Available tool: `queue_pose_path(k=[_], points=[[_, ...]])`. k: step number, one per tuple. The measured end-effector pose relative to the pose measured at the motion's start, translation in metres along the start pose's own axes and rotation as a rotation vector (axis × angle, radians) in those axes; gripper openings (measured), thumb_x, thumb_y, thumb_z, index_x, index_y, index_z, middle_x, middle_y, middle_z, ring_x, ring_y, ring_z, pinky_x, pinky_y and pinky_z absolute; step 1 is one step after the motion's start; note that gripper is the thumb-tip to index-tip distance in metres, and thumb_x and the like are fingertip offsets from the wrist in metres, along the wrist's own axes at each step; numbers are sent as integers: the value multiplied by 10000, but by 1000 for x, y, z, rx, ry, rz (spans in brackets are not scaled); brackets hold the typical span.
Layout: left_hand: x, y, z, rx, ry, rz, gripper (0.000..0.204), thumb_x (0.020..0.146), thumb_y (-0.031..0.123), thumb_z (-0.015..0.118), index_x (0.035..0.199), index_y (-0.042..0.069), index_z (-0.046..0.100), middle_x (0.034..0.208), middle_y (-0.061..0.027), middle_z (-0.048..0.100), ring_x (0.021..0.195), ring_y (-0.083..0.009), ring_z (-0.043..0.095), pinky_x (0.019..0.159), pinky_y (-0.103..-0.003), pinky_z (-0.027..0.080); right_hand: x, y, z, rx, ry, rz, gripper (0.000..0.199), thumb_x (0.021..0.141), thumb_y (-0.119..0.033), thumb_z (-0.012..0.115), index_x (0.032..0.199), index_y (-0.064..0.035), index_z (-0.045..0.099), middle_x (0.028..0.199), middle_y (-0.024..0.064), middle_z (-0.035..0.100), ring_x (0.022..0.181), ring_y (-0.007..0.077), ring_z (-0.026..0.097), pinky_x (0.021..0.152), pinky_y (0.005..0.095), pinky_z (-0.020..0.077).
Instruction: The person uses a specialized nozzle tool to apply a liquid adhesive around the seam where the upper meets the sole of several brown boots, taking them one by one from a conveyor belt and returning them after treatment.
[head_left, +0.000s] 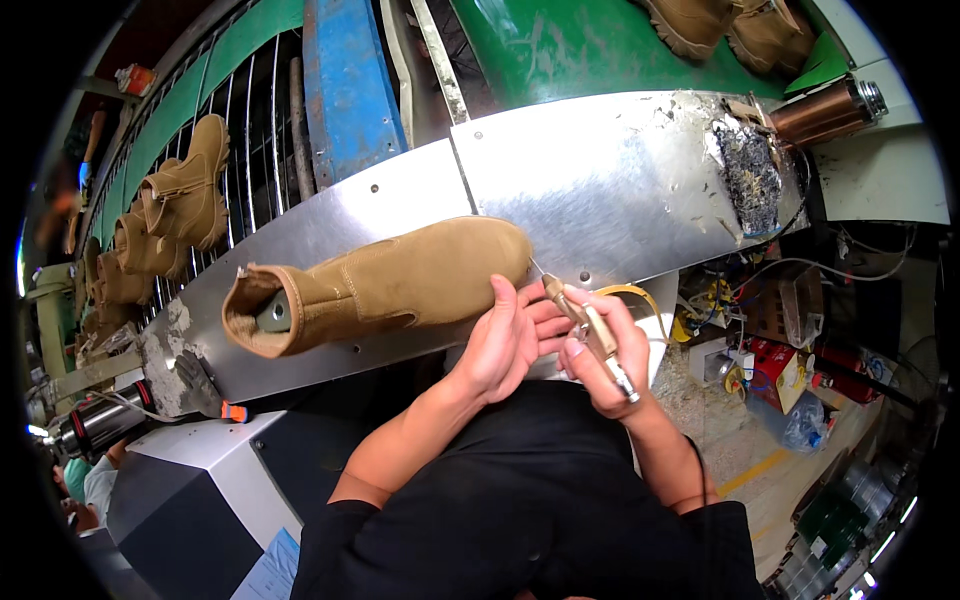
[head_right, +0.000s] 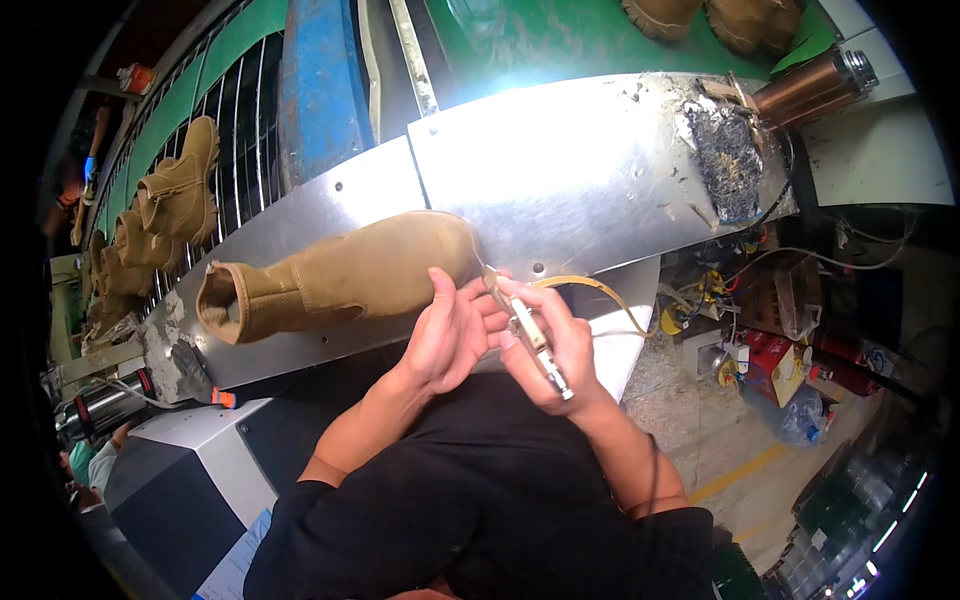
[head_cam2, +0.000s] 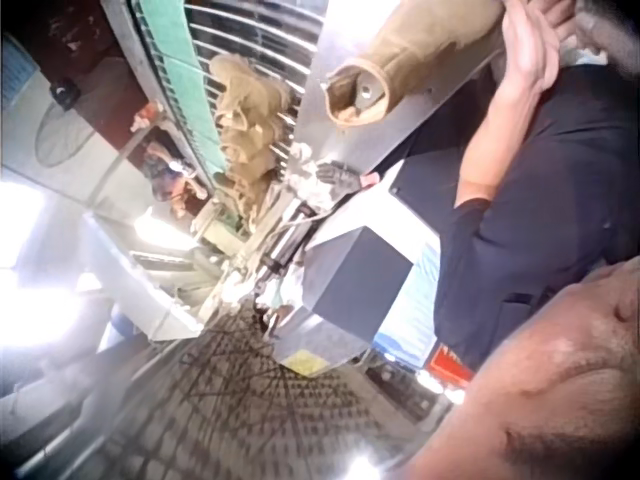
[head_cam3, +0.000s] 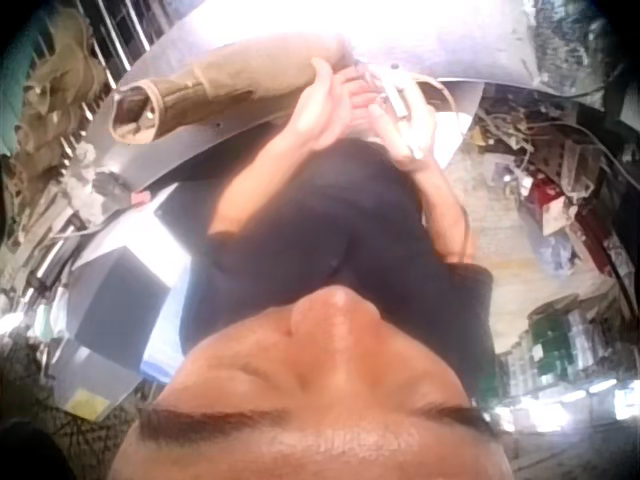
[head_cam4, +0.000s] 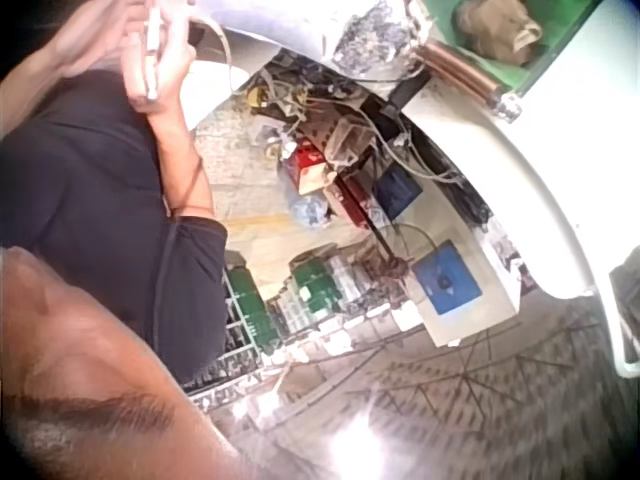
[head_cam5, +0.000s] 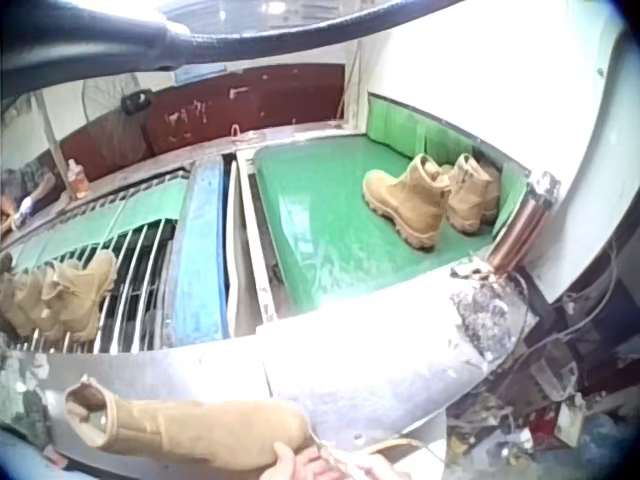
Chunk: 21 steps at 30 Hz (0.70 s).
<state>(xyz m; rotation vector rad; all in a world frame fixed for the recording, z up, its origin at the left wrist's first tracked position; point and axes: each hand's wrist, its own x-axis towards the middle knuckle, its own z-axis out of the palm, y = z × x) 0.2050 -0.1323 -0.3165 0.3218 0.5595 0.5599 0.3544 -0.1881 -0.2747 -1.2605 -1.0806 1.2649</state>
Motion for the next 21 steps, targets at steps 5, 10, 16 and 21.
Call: queue_pose_path(k=[5, 10, 16, 21], points=[[26, 6, -5, 58, -22, 91, 814, 975, 652, 141, 1446, -7, 224, 1352, -232, 509, 1208, -298, 545, 995, -409, 459, 9, 31, 10, -339, 45, -292, 460, 811, 27, 625, 1261, 26, 532, 843, 169, 692, 736, 174, 699, 664, 283, 522], [-41, 55, 6, 1202, -119, 326, 678, 924, 214, 665, 1464, 0, 317, 1399, -212, 501, 1284, -328, 511, 1081, -416, 393, 17, 40, -24, -186, 107, -253, 428, 865, -10, 601, 1286, 19, 533, 781, 93, 676, 714, 144, 675, 692, 279, 535], [-183, 149, -15, 912, -291, 977, 656, 826, 309, 786, 1320, -8, 494, 1132, -197, 653, 933, -329, 675, 833, -487, 548, 38, 39, -73, -138, 513, -360, 453, 904, -35, 497, 1333, 100, 438, 843, 127, 628, 775, 175, 619, 752, 327, 533], [-169, 186, 12, 1763, 439, 453, 325, 728, 155, 773, 993, 1, 665, 898, -104, 673, 803, -192, 638, 754, -301, 489, 74, 42, -100, 146, 621, -380, 508, 905, -96, 529, 1360, 96, 409, 859, 111, 603, 782, 174, 595, 778, 333, 525]])
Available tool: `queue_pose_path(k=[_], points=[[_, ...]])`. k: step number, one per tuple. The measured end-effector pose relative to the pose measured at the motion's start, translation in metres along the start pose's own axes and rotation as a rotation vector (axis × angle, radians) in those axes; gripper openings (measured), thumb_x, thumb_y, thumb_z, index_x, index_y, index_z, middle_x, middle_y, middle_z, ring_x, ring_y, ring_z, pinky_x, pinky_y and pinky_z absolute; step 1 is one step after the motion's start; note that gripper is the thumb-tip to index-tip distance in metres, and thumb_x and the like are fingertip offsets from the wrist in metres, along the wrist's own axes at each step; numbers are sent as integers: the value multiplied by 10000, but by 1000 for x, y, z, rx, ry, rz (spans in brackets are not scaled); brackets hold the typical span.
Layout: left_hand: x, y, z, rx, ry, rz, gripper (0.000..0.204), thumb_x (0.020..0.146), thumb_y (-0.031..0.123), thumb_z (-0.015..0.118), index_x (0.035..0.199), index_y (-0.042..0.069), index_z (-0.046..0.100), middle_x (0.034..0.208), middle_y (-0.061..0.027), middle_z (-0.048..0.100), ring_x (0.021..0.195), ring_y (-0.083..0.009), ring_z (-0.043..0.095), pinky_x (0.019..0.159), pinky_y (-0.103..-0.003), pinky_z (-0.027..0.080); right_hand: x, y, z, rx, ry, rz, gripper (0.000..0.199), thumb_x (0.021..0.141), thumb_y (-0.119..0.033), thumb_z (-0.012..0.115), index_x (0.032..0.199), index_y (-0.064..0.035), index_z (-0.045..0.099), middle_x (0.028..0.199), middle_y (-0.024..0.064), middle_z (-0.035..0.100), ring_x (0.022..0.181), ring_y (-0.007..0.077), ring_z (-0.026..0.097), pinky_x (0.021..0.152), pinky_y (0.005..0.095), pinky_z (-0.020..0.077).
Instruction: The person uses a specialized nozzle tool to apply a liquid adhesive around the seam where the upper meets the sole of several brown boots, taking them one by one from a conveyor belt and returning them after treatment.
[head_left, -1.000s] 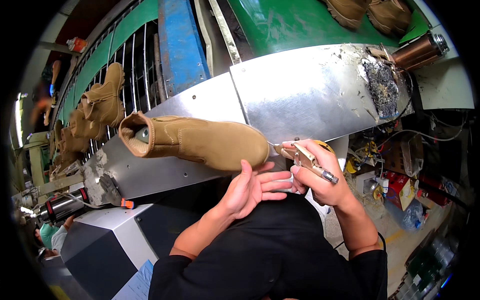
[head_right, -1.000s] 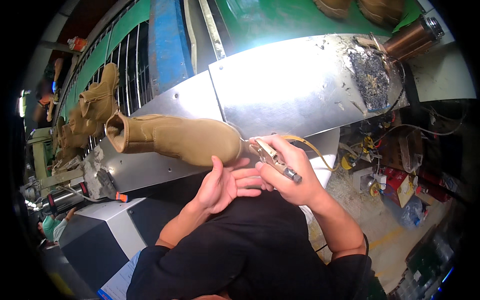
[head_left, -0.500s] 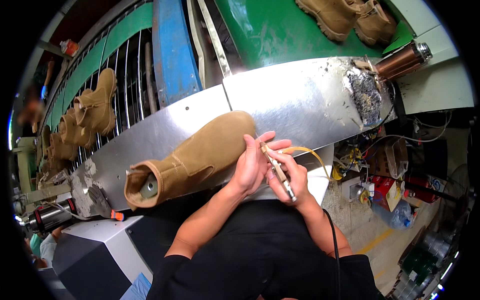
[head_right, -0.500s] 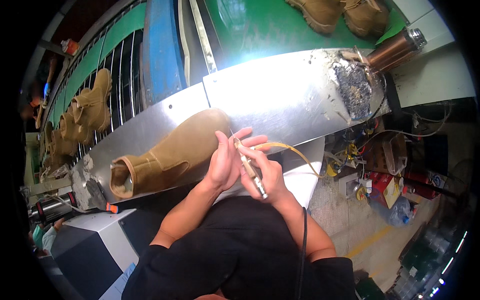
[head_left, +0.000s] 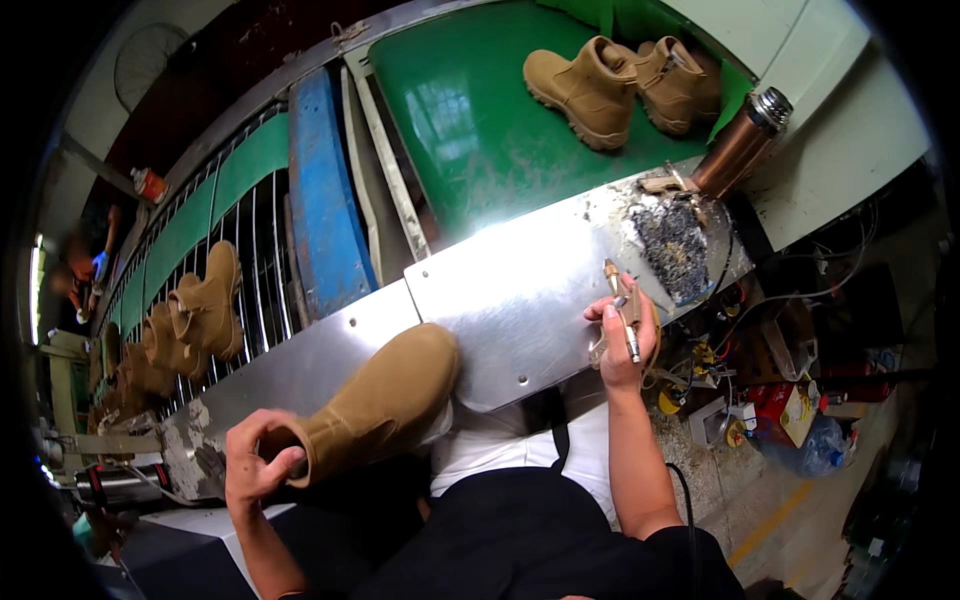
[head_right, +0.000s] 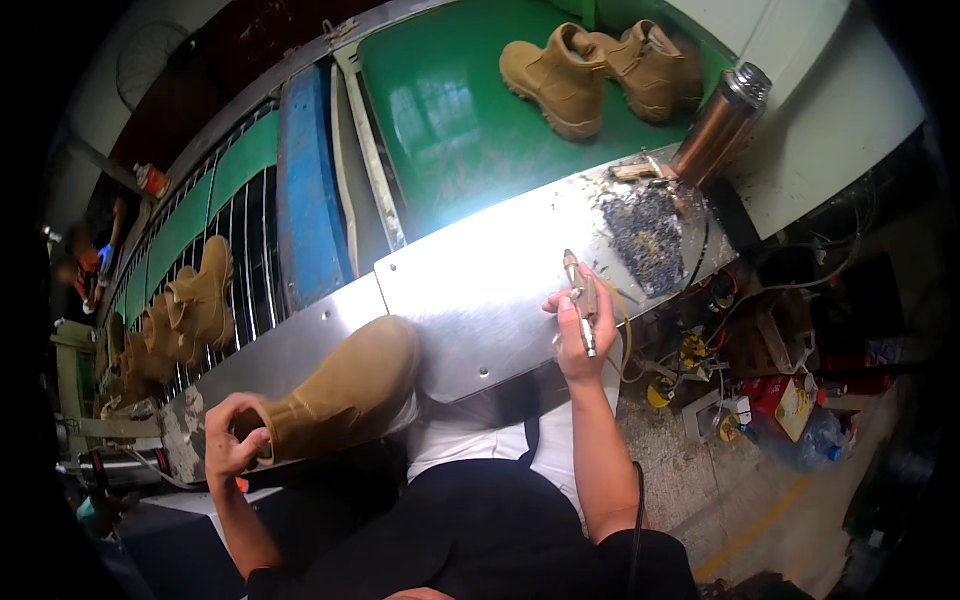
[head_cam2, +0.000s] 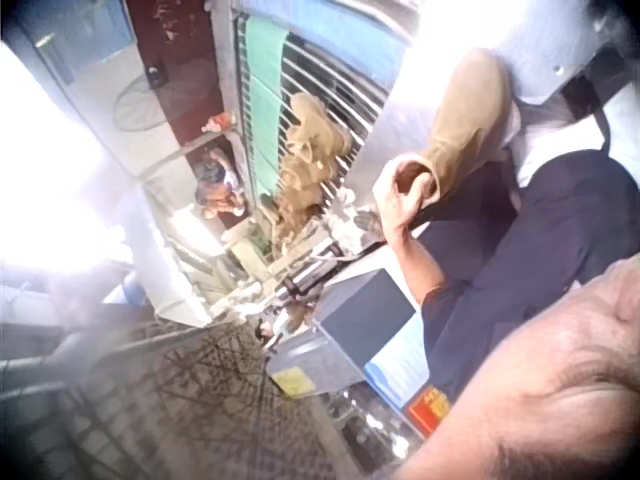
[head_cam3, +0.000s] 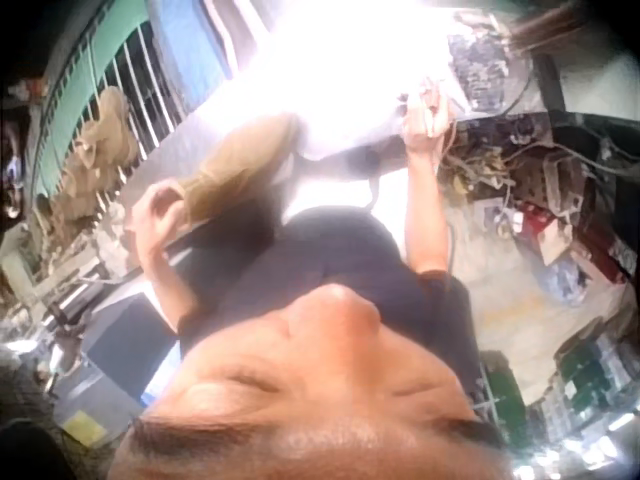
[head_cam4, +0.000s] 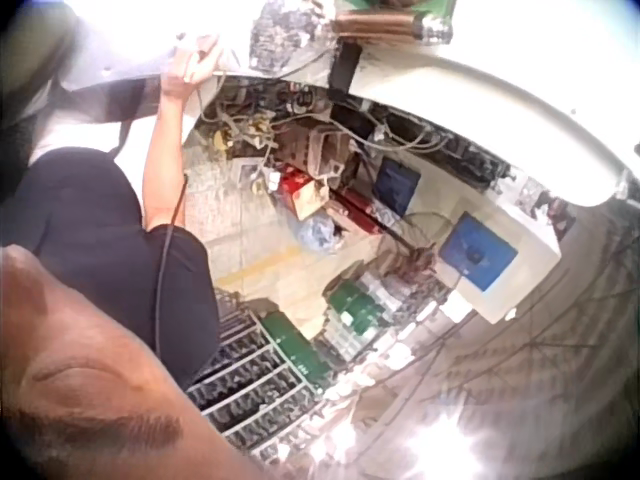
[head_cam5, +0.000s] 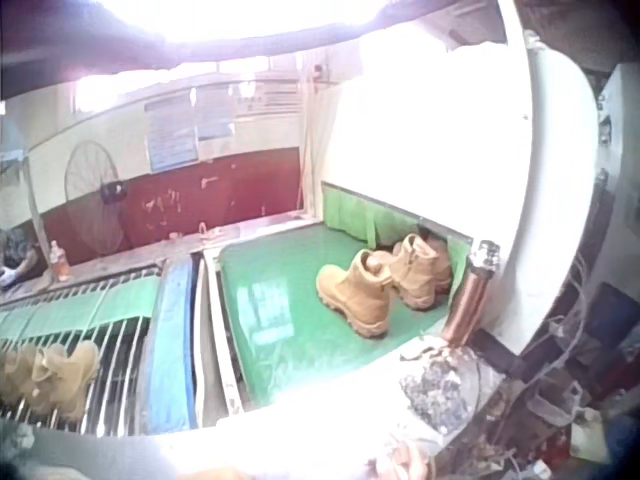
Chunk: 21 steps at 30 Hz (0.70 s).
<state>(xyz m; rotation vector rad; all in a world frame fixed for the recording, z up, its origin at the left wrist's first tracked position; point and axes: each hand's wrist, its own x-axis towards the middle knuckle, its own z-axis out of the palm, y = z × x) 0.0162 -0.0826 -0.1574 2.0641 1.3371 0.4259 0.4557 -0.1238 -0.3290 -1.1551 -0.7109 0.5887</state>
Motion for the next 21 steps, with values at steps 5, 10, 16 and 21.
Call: queue_pose_path(k=[5, 10, 16, 21], points=[[26, -15, 28, -311, 230, -58, 252, 938, 98, 584, 715, -19, 580, 666, 7, 478, 587, -76, 430, 525, -254, 325, -2, 15, -12, 28, -72, 20, 561, 894, -97, 543, 1397, 81, 370, 878, 95, 595, 789, 166, 591, 776, 322, 524], [117, 13, 62, -259, 450, 84, 272, 979, 175, 574, 767, 5, 575, 712, 34, 489, 651, -68, 428, 580, -237, 349, 0, 17, -14, 19, -96, 23, 518, 896, -80, 535, 1369, 87, 409, 869, 96, 607, 787, 166, 609, 753, 325, 534], [372, 92, 143, -606, 502, 206, 295, 954, 256, 628, 854, -12, 700, 701, 9, 592, 637, -65, 480, 566, -255, 392, 5, 13, -17, 3, -110, 8, 507, 892, -76, 535, 1361, 81, 429, 864, 96, 624, 779, 160, 617, 755, 317, 536], [437, 115, 199, -725, 266, 115, 261, 974, 227, 584, 980, -9, 695, 836, -73, 689, 647, -134, 653, 573, -265, 524, 6, 18, -16, -72, -110, -55, 524, 887, -72, 540, 1378, 71, 424, 884, 85, 630, 775, 148, 613, 766, 301, 528]])
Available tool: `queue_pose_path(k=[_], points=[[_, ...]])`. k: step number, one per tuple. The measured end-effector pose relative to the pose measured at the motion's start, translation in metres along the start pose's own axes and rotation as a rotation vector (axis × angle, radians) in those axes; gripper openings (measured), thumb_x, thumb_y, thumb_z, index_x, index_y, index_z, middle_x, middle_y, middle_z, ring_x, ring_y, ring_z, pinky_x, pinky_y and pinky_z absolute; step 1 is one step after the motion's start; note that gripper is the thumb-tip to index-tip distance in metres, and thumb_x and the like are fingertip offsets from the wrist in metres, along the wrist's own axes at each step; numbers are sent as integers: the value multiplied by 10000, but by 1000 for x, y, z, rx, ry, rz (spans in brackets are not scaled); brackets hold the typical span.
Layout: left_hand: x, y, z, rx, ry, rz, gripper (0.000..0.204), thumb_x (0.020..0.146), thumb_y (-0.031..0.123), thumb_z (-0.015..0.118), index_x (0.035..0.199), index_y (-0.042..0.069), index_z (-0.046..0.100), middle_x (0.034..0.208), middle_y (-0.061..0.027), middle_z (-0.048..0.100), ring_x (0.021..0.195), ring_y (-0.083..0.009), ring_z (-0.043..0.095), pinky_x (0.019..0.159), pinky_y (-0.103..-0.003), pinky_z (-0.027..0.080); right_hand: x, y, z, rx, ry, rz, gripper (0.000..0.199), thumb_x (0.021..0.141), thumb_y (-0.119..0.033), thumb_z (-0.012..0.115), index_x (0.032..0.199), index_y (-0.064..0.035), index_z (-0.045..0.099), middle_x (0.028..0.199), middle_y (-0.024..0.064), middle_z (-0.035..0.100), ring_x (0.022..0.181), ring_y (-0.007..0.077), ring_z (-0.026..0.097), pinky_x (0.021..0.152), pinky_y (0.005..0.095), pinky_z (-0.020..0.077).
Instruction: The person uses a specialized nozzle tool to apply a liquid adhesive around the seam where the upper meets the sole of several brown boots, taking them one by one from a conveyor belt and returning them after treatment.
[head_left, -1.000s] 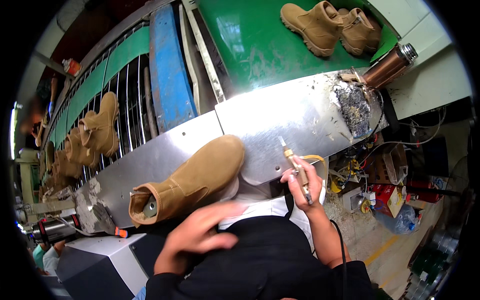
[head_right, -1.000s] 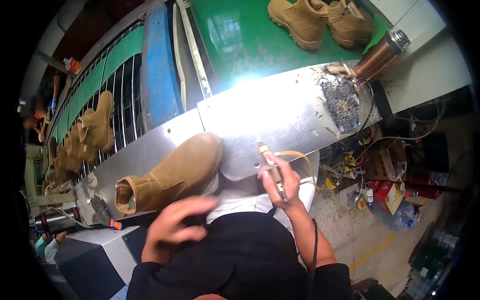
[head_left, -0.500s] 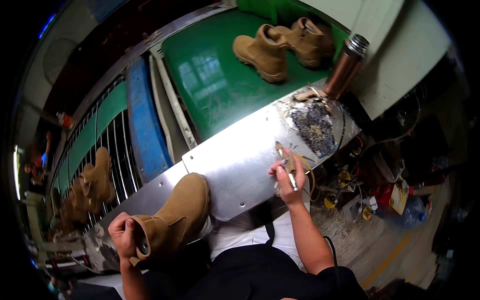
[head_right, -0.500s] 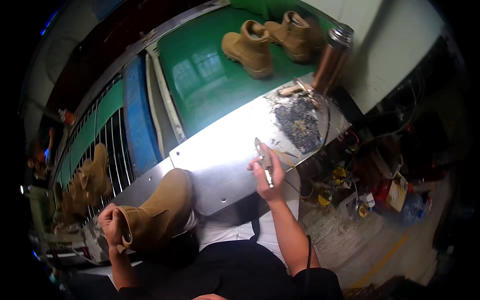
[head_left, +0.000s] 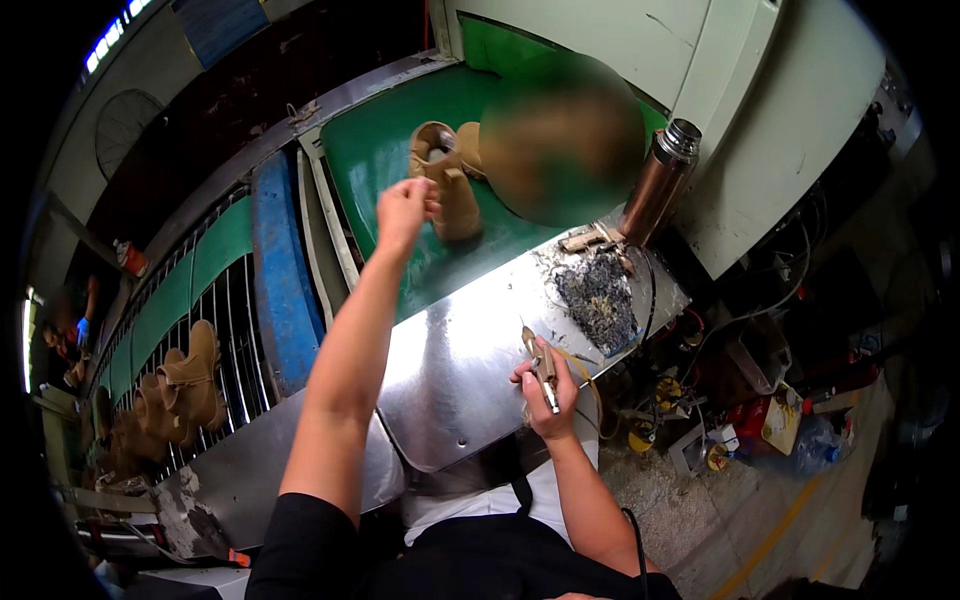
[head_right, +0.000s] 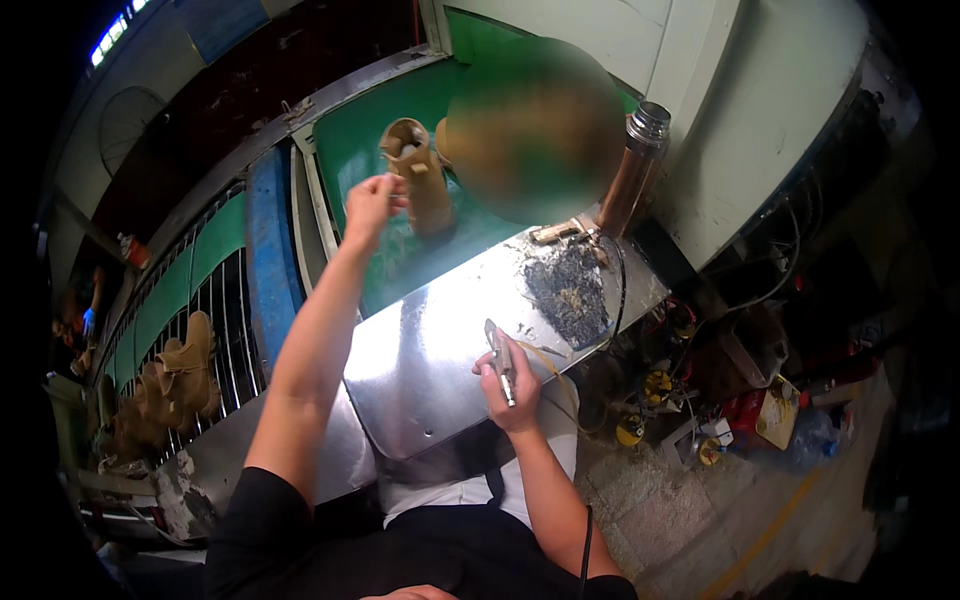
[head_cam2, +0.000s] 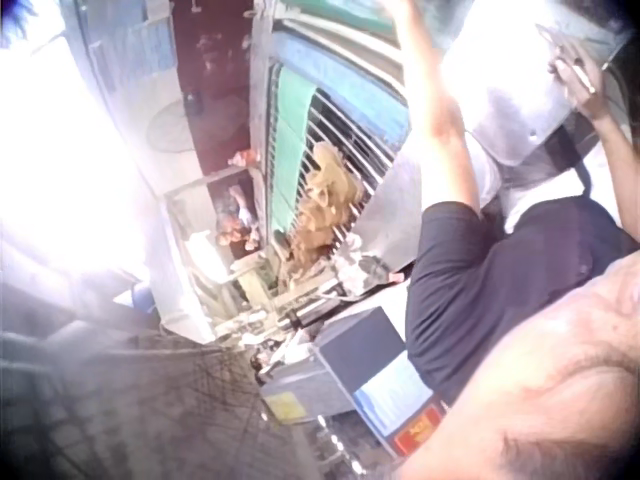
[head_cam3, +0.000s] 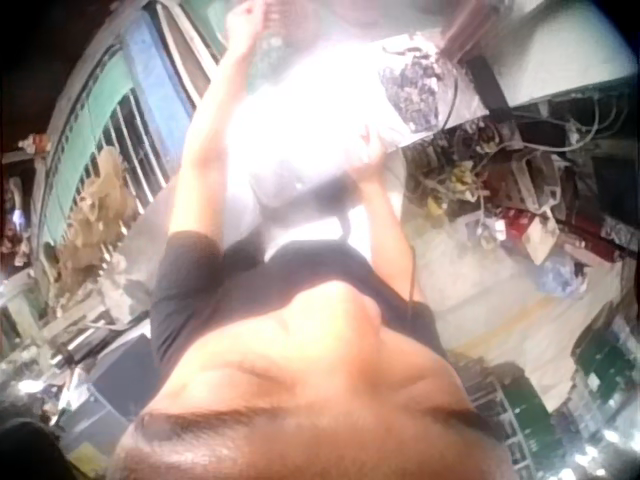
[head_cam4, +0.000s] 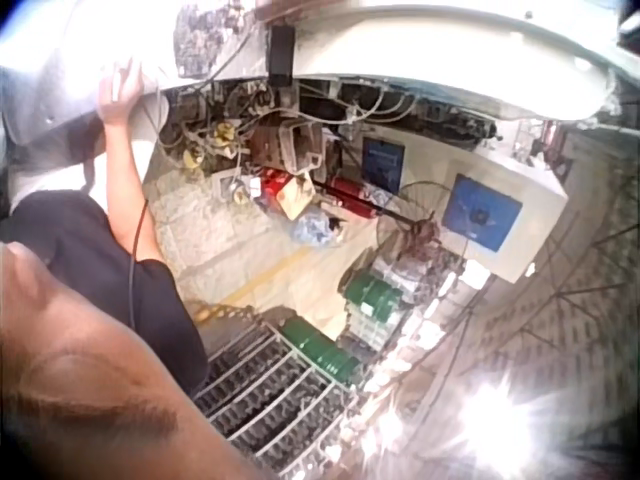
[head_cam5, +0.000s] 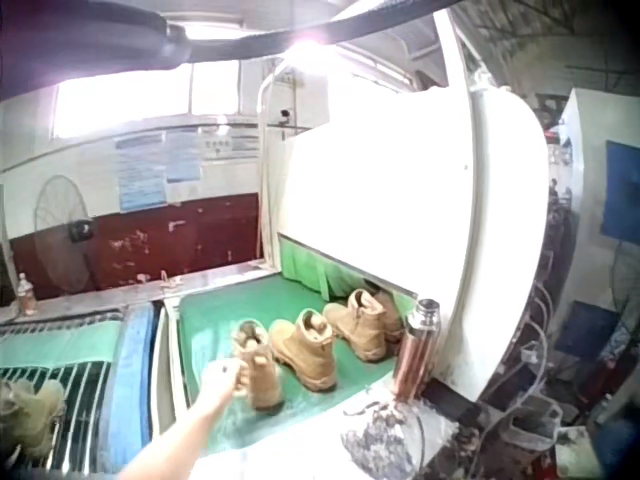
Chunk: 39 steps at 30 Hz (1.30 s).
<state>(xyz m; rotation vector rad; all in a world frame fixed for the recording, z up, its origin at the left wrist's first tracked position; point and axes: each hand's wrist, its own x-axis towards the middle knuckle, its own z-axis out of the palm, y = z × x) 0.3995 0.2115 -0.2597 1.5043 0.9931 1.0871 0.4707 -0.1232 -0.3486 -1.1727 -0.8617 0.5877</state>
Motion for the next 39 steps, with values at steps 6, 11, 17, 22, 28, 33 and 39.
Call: queue_pose_path(k=[6, 11, 17, 22, 28, 33, 39], points=[[-199, -42, -23, 218, -433, 112, 260, 875, 128, 661, 1109, 16, 639, 1036, -118, 671, 943, -233, 655, 840, -343, 520, 2, -1, 5, -253, -47, -21, 636, 851, -115, 630, 1426, 30, 400, 978, 127, 655, 912, 223, 644, 837, 341, 508], [-307, -41, -92, 250, -310, 353, 188, 884, 102, 649, 1060, 37, 650, 1058, -132, 666, 1000, -298, 639, 890, -378, 505, 11, -13, 30, -762, -154, -104, 814, 787, -169, 729, 1487, -27, 338, 1357, 236, 431, 1188, 403, 486, 1026, 455, 391], [-361, -39, -137, 200, -289, 234, 259, 874, 80, 660, 1129, 50, 623, 1097, -119, 647, 998, -284, 638, 884, -365, 503, -23, -29, 42, -961, -440, -227, 651, 790, -104, 683, 1391, -17, 450, 1424, 250, 363, 1341, 435, 324, 1125, 502, 256], [-347, -58, -211, 328, -244, 170, 361, 889, 153, 648, 1234, 65, 590, 1143, -151, 636, 1015, -289, 640, 903, -378, 502, -105, -94, -14, -518, -1005, 169, 526, 841, -84, 643, 1330, 30, 487, 1366, 250, 443, 1214, 403, 441, 1002, 470, 349], [-268, 2, -402, 764, 409, 250, 453, 794, 122, 706, 1214, 43, 557, 1214, -168, 589, 1144, -351, 560, 995, -422, 449, -130, -167, -145, -571, -597, 1114, 435, 893, -106, 634, 1302, 0, 529, 1203, 197, 574, 935, 285, 538, 763, 365, 400], [-216, 14, -539, 1403, 1078, 114, 603, 799, 171, 714, 1331, 46, 459, 1301, -184, 527, 1224, -335, 509, 1034, -469, 411, -125, -173, -183, -483, -141, 1020, 362, 937, -124, 627, 1279, -25, 565, 1067, 153, 684, 702, 186, 619, 564, 278, 443], [-248, -140, -564, 1020, 898, -467, 202, 898, 144, 536, 982, 23, 675, 1024, -239, 678, 999, -440, 627, 852, -503, 512, -45, -14, -109, -576, -377, 99, 541, 832, -83, 639, 1337, 37, 487, 1365, 229, 479, 1328, 360, 419, 1097, 424, 326]])
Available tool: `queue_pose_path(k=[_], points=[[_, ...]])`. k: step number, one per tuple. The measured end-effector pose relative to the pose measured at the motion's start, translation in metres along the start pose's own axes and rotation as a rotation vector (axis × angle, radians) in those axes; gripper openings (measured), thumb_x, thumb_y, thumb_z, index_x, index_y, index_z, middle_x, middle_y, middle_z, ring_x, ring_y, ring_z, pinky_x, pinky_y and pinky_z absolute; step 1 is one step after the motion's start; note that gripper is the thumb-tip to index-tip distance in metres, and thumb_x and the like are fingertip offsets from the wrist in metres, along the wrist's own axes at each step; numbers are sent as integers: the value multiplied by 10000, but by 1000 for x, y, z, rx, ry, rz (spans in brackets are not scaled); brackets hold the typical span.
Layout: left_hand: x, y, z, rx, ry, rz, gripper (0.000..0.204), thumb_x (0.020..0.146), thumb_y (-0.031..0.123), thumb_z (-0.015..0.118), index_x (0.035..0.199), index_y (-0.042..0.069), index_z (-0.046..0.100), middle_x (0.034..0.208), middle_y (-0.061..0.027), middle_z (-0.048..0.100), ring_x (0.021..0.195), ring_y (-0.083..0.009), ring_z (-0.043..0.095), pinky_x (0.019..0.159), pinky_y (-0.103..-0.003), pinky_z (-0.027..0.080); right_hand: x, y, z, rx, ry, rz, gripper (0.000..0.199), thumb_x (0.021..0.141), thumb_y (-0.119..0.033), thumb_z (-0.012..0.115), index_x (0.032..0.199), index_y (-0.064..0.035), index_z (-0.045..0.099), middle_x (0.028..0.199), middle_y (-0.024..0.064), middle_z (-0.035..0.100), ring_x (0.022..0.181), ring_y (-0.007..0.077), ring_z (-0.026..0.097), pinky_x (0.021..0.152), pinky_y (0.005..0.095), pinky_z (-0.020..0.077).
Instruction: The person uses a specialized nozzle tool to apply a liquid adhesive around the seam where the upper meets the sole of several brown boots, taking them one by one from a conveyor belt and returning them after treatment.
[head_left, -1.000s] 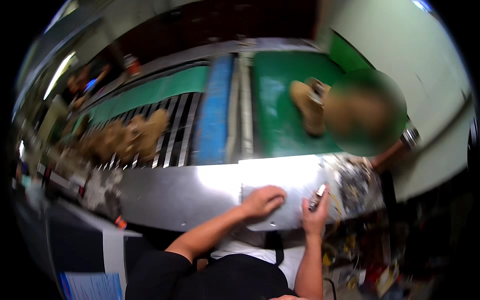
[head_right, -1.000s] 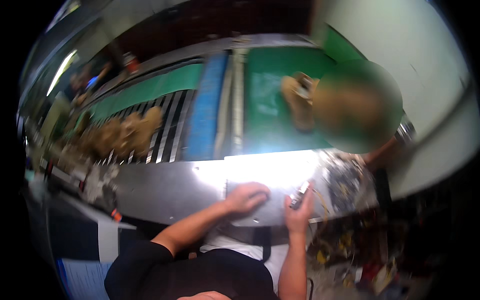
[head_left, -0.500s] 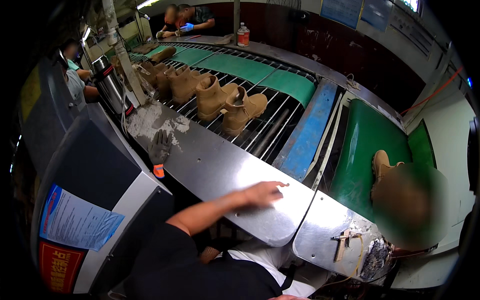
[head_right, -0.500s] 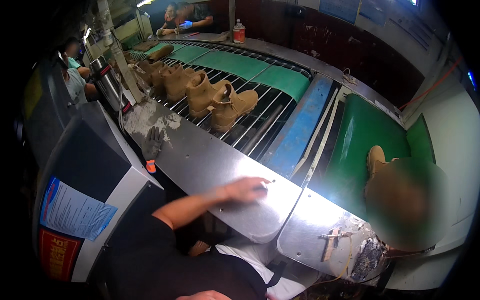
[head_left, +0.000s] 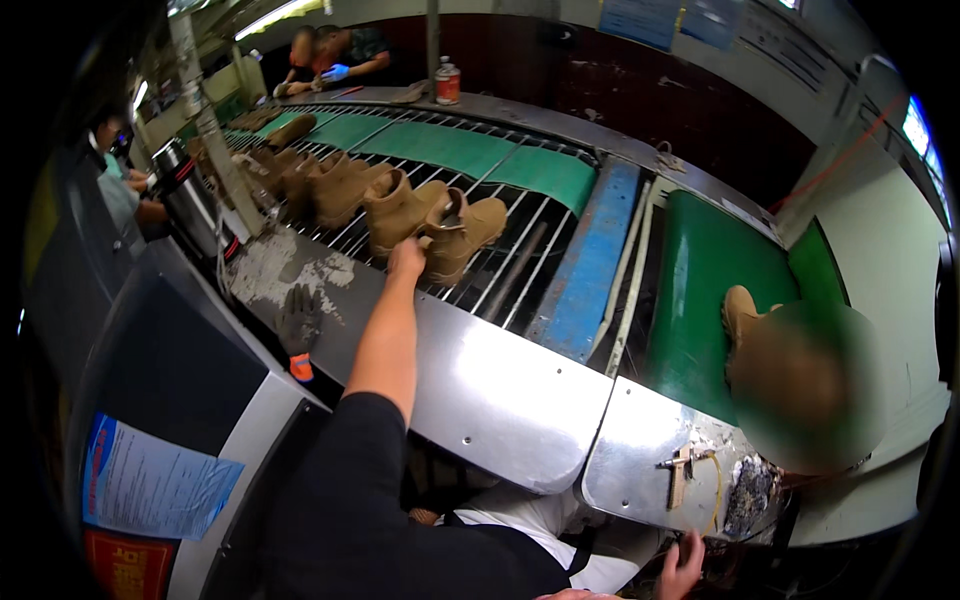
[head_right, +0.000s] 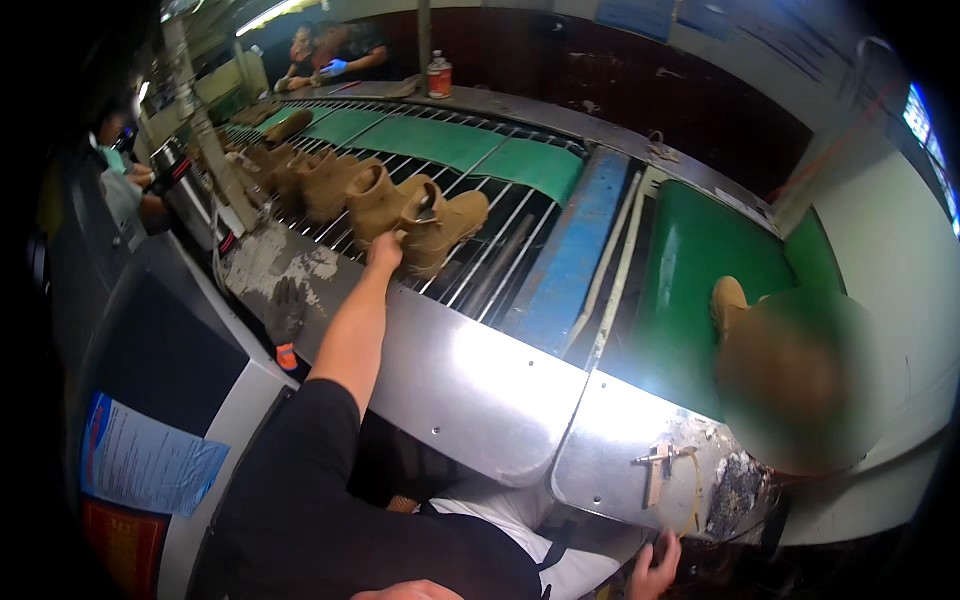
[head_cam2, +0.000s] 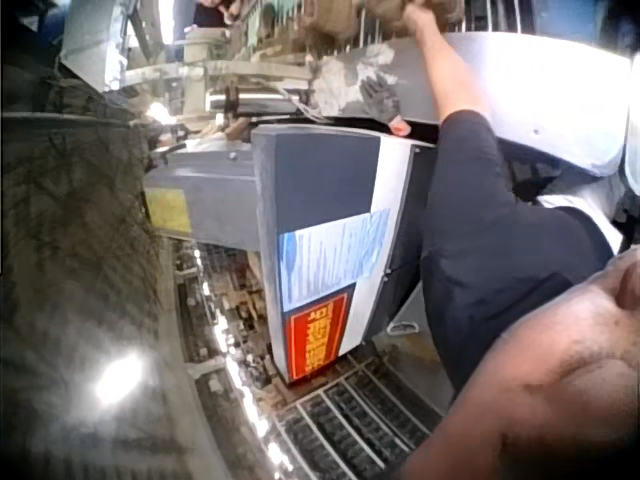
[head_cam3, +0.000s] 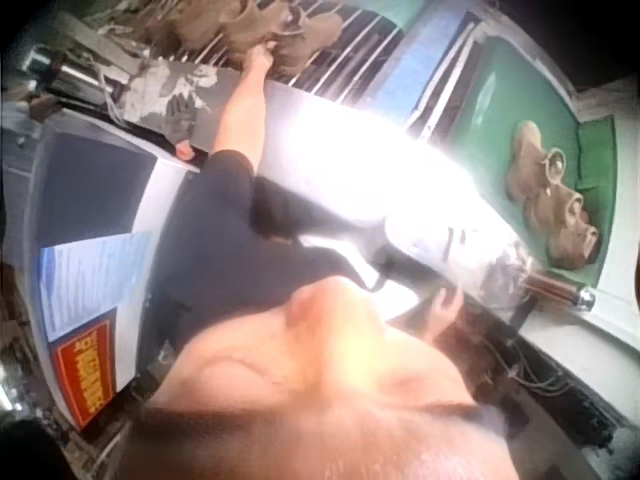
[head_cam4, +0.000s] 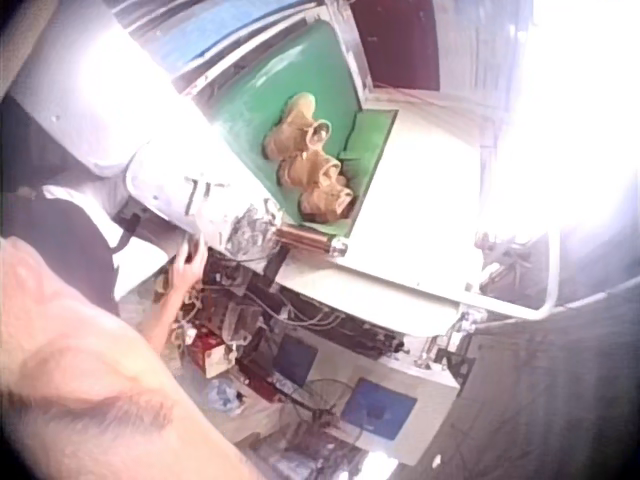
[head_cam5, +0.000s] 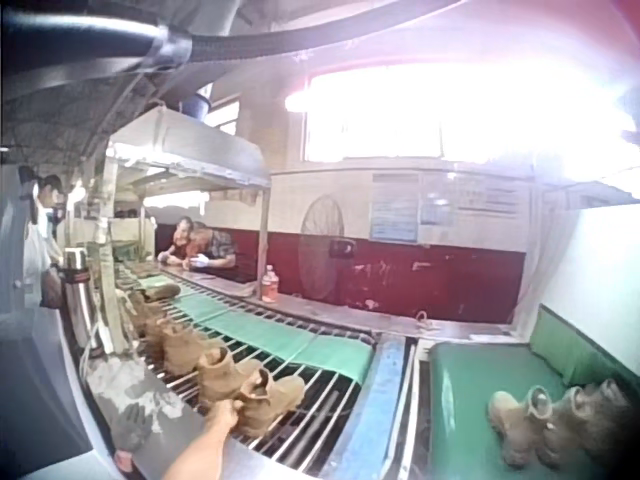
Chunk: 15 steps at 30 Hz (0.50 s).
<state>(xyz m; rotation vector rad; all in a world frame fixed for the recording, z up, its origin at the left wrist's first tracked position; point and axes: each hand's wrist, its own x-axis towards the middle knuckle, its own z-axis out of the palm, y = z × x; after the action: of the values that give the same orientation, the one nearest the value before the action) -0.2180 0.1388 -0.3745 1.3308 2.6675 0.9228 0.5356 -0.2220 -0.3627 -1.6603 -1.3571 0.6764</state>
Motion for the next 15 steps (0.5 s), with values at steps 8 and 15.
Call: queue_pose_path(k=[8, 15], points=[[25, 58, -16, -683, 26, 321, 241, 941, 144, 535, 1092, 3, 659, 1086, -160, 683, 1014, -264, 639, 906, -350, 485, 72, -60, 81, -663, 328, -254, 514, 775, -184, 687, 1236, 8, 563, 1229, 209, 582, 1176, 392, 520, 1032, 459, 390], [176, 26, -36, -223, -292, 609, 360, 938, 336, 645, 1068, 4, 694, 903, -45, 678, 813, -119, 606, 745, -268, 477, 97, -73, 109, -542, 334, -282, 500, 768, -261, 687, 1210, -49, 590, 1231, 145, 575, 1184, 329, 514, 1024, 448, 383]])
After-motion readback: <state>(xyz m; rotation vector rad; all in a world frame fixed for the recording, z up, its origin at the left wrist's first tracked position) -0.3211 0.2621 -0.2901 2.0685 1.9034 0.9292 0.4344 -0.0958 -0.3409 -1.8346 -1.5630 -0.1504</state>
